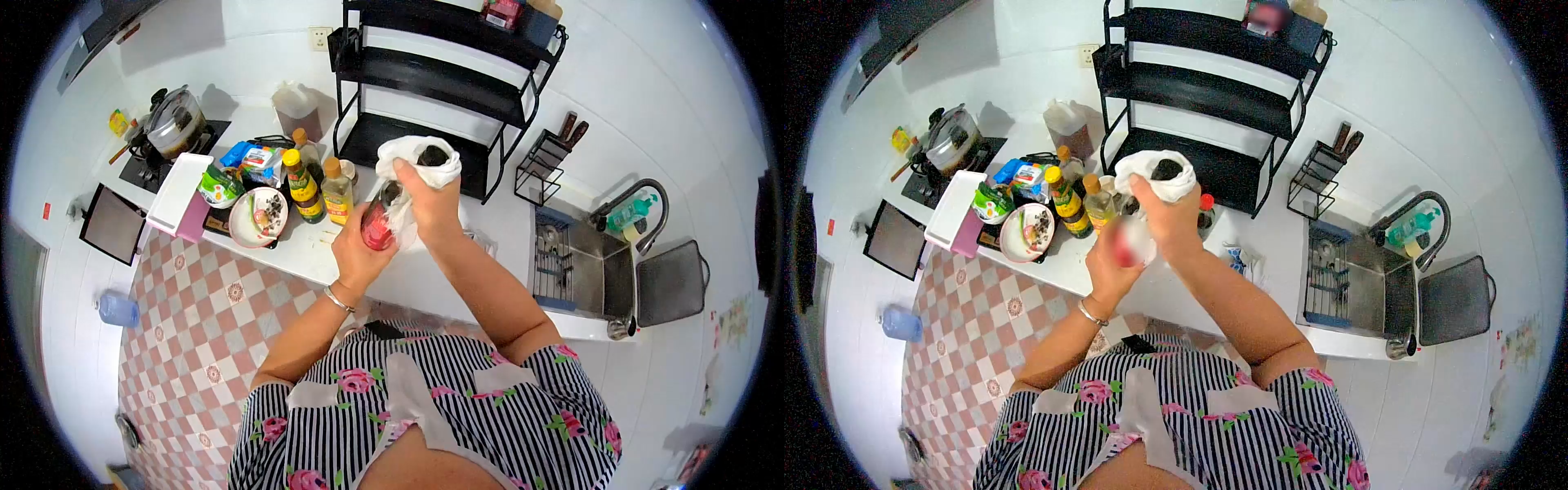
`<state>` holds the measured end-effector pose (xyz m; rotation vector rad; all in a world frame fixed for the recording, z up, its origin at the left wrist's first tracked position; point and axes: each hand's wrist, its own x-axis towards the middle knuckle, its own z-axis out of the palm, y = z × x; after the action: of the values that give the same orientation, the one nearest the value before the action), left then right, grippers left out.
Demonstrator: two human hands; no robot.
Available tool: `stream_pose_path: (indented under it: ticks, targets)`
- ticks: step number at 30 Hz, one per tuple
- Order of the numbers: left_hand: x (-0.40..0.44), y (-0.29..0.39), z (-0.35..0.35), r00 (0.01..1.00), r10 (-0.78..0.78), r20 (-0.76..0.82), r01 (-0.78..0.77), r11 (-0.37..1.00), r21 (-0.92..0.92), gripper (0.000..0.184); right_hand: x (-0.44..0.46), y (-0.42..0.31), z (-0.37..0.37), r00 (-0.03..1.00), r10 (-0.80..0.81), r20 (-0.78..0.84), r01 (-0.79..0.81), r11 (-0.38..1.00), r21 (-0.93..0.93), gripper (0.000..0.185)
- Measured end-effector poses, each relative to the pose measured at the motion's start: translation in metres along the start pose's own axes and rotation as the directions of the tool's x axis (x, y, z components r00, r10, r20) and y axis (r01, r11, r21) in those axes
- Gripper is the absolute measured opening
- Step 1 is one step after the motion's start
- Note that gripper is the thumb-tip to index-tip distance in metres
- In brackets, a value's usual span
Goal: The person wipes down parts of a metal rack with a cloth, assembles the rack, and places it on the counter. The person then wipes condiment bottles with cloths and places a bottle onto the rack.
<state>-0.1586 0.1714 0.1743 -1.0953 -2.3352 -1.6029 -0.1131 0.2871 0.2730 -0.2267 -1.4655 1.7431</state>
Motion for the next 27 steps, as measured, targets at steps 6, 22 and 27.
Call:
stream_pose_path:
  ticks: [6, 22, 27]
  targets:
    - [0.007, 0.015, -0.016, 0.986, 0.134, 0.1, -0.11, 0.971, -0.213, 0.069, 0.016, -0.009, -0.016, 0.972, 0.194, 0.135, -0.209, 0.972, 0.111, 0.023]
    - [0.006, 0.017, -0.006, 0.959, 0.009, 0.282, 0.1, 0.924, -0.37, 0.059, 0.005, -0.002, -0.027, 0.948, 0.219, 0.231, -0.235, 0.971, 0.045, 0.035]
    - [0.003, 0.024, -0.016, 0.753, 0.065, 0.655, 0.412, 0.729, -0.546, 0.06, 0.009, -0.015, -0.043, 0.827, 0.291, 0.48, -0.392, 0.911, 0.124, 0.047]
